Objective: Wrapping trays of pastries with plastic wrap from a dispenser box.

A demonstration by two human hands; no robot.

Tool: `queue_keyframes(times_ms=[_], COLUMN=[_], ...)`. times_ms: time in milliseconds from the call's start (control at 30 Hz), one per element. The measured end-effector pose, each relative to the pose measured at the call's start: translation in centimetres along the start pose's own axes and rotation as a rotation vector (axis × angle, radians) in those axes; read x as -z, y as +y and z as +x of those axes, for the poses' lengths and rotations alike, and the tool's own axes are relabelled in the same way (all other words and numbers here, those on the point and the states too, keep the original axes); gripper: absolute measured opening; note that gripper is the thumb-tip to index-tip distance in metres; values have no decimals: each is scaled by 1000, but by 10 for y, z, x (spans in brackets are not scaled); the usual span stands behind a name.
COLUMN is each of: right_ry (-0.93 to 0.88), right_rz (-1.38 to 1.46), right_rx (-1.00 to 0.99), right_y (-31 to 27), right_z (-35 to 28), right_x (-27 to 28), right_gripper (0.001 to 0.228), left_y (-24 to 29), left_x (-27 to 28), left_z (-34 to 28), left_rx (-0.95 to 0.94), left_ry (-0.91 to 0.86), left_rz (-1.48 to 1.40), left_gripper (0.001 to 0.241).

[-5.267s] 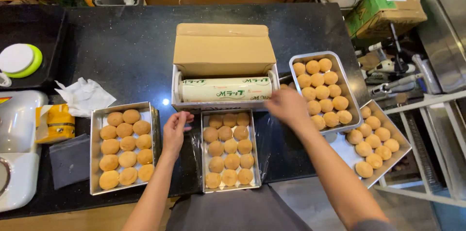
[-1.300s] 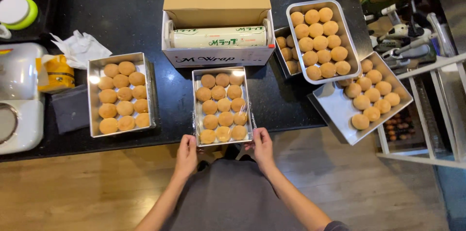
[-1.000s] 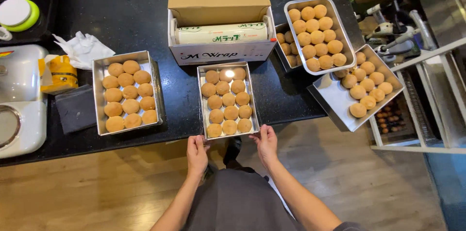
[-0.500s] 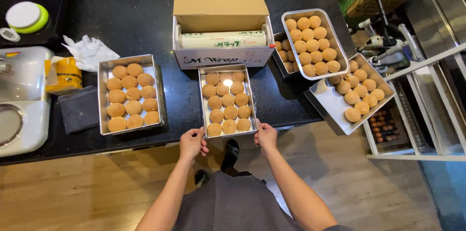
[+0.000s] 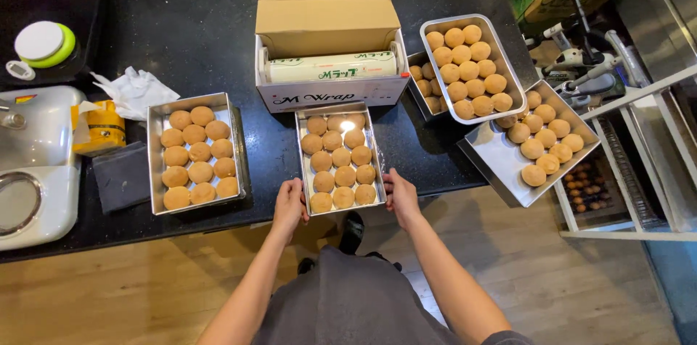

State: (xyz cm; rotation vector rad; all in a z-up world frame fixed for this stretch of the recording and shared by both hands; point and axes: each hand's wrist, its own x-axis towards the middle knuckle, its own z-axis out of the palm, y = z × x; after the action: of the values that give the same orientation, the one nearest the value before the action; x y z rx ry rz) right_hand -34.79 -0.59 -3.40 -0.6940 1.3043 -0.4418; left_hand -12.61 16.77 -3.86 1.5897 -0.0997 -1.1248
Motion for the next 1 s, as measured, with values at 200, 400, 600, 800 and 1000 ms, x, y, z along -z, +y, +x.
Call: queue_keyframes(times_ms=[200, 400, 600, 800, 1000], right_ry=[-53, -36, 90, -153, -128], right_rz=[-141, -4, -121, 38, 17], right_rx=[530, 325, -6, -336, -20], right_y=[21, 41, -10, -13, -39], right_z=[52, 94, 89, 144, 94], right_x=[-7, 1, -18, -6, -36], right_gripper=[27, 26, 21, 24, 30], left_y=[-7, -61, -13, -15, 12], left_x=[0, 7, -5, 9, -11], left_z=[15, 55, 39, 96, 87], left_rx=[-297, -447, -65, 125, -129], left_ry=[-46, 61, -8, -45, 68], left_rz=[235, 175, 32, -57, -18], left_gripper=[28, 28, 31, 13, 28])
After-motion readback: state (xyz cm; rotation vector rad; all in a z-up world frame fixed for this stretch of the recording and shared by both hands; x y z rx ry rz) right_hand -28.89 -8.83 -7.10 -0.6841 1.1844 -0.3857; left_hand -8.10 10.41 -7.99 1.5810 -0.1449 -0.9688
